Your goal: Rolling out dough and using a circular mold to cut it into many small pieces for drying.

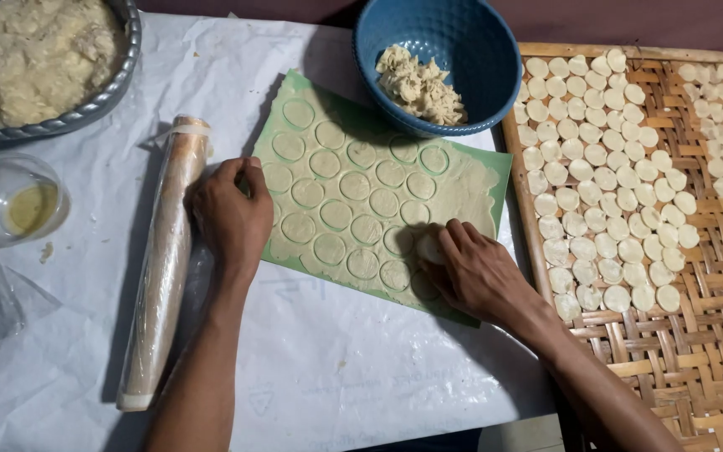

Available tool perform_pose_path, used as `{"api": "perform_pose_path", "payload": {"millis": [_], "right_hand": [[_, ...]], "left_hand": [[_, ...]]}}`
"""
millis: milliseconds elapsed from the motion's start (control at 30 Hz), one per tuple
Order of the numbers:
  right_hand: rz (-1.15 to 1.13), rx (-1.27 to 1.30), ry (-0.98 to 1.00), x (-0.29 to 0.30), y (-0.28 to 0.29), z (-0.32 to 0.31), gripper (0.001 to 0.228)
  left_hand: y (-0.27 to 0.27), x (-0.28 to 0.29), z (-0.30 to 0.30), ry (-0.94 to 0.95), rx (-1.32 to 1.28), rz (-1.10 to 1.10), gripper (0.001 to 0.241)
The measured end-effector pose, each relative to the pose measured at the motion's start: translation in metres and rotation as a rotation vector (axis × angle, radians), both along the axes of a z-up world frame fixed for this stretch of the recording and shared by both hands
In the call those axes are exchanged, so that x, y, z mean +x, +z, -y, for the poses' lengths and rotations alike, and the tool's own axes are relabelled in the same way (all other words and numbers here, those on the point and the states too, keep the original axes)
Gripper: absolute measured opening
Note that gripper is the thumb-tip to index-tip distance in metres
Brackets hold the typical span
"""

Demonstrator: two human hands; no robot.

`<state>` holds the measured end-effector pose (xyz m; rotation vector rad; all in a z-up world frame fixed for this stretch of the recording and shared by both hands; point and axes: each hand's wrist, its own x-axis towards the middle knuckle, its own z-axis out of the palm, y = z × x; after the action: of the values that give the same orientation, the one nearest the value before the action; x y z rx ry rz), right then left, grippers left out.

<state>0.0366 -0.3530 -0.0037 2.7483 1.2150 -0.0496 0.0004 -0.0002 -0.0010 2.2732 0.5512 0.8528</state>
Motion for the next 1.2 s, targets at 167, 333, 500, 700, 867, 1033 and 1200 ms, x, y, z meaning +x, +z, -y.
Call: {"api": "perform_pose_path", "payload": {"millis": [167, 333, 500, 700, 867, 1033, 1200], "right_hand": [[0.106, 0.034, -0.102, -0.021, 0.010, -0.027, 0.041], [0.171, 0.044, -0.096, -0.020, 0.007, -0.025, 0.030], [0.141, 0.001, -0.002, -0.017, 0.019, -0.028, 0.030], [0.071, 0.018, 0.023, -0.023, 0.030, -0.028, 0.028], [0.094, 0.046, -0.018, -0.023, 0.030, -0.033, 0.029], [0.149, 0.025, -0.054, -0.020, 0.025, -0.029, 0.031], [0.058, 0.156, -0.166, 0.001, 0.041, -0.007, 0.036]], "left_hand": [[-0.005, 0.001, 0.000, 0.000, -0.001, 0.005, 0.023], [0.005, 0.001, 0.002, -0.013, 0.016, 0.004, 0.022], [-0.002, 0.000, 0.001, -0.017, 0.019, 0.008, 0.023], [-0.003, -0.001, 0.001, -0.018, 0.004, 0.014, 0.023], [0.003, -0.001, 0.001, -0.047, -0.003, 0.031, 0.024], [-0.005, 0.000, -0.001, -0.038, 0.019, 0.027, 0.024], [0.005, -0.004, 0.001, -0.047, -0.047, 0.037, 0.025]]}}
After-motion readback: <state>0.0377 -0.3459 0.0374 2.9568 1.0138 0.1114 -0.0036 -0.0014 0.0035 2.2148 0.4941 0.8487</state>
